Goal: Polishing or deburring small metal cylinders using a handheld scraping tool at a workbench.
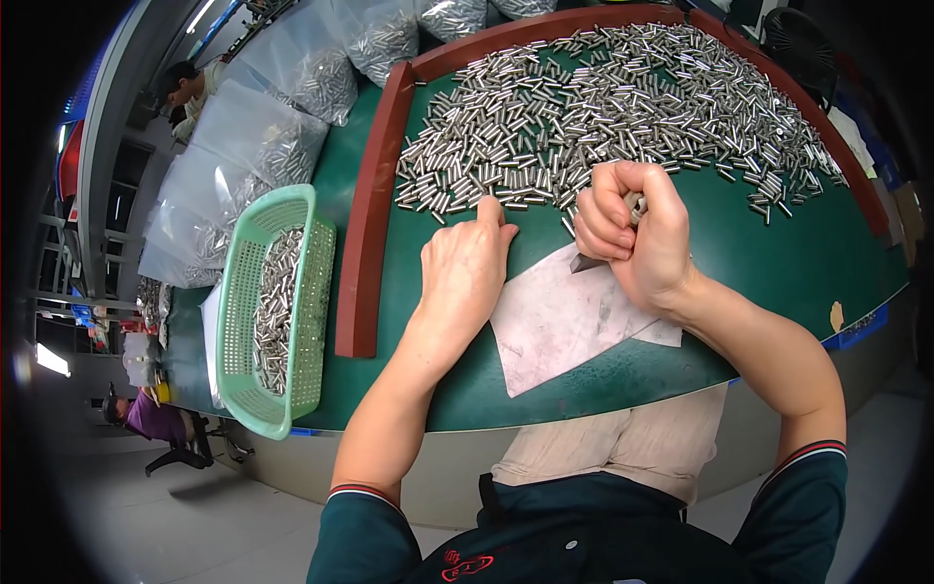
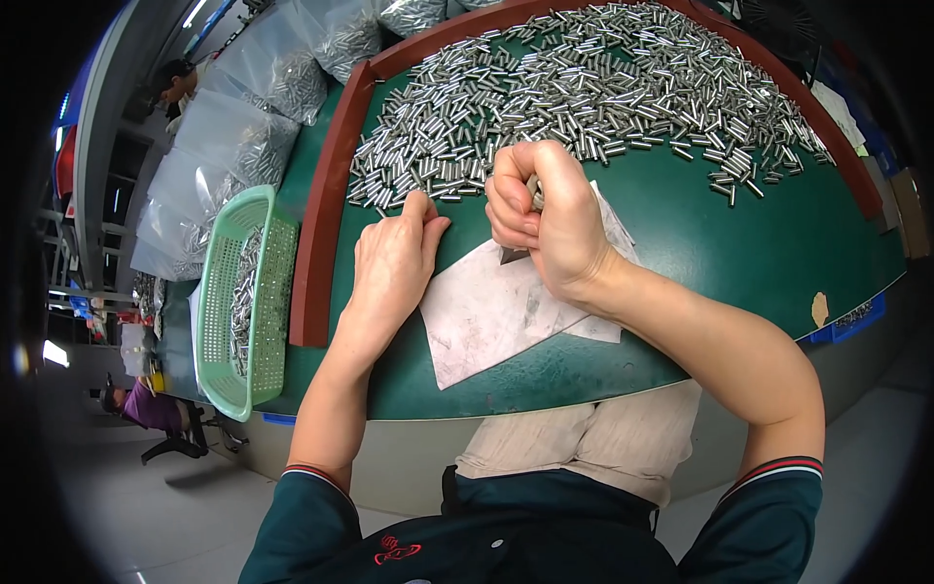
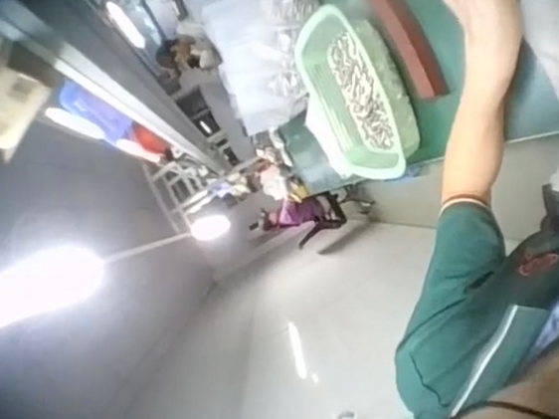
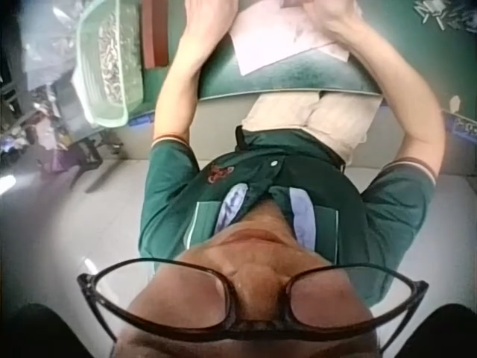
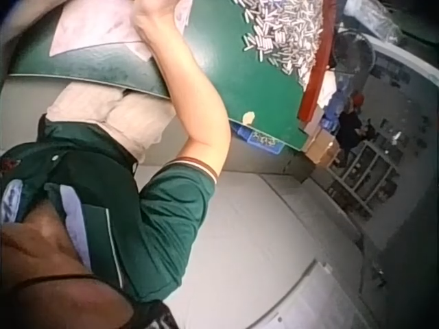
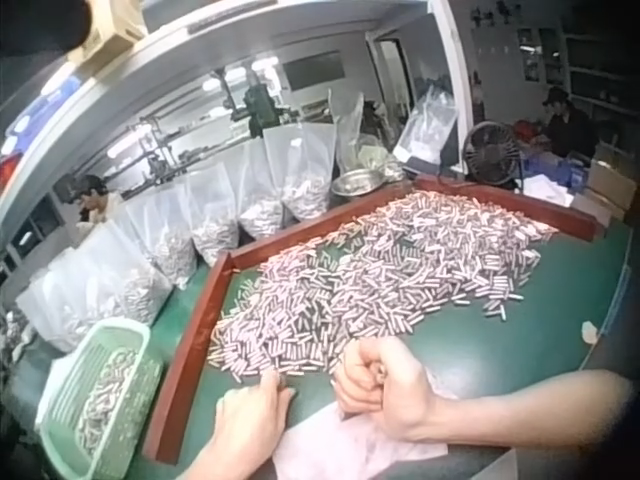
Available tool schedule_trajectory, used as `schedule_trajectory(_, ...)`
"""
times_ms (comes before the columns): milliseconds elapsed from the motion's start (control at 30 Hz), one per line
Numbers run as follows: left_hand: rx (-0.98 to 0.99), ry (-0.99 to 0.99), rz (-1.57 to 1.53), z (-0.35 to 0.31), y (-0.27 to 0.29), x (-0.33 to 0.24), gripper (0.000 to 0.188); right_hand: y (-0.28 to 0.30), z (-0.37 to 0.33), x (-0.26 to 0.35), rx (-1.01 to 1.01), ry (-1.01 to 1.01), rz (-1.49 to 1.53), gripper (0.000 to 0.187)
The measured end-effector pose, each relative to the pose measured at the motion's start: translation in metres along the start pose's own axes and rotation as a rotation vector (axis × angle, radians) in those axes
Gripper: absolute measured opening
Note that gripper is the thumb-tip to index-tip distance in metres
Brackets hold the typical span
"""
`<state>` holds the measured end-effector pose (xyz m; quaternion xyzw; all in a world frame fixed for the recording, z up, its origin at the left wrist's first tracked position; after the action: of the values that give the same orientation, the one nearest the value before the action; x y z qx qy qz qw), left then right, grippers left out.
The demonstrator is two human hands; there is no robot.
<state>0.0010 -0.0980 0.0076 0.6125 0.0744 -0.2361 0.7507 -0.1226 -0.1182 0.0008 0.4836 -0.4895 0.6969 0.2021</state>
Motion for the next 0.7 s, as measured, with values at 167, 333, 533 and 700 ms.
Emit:
schedule_trajectory(167, -0.045, 0.131, -0.781, 0.006, 0.012, 0.016, 0.013, 0.002, 0.000, -0.001, -0.005, -0.007, 0.007, 0.031)
schedule_trajectory(333, 0.063, 0.589, -2.144, 0.000, 0.005, 0.038, 0.013, 0.003, 0.001, -0.001, -0.003, 0.004, -0.006, 0.032)
schedule_trajectory(533, -0.217, 0.270, -0.945, 0.008, 0.016, 0.047, 0.012, 0.003, 0.001, -0.001, 0.007, -0.003, 0.001, 0.032)
schedule_trajectory(700, -0.165, -0.047, -0.396, 0.008, 0.007, 0.019, 0.011, 0.000, 0.001, -0.001, 0.003, -0.011, 0.023, 0.031)
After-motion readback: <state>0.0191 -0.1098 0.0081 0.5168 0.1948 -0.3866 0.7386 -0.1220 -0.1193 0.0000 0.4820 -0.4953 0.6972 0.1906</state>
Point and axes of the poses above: each hand's wrist, its own z-axis towards the middle knuckle, its own y-axis out of the back of the hand, x = y × z, the point moved 7 cm from there along z, towards the middle knuckle, and after that the axes turned 14 degrees about -z, right-handed, at the moved point
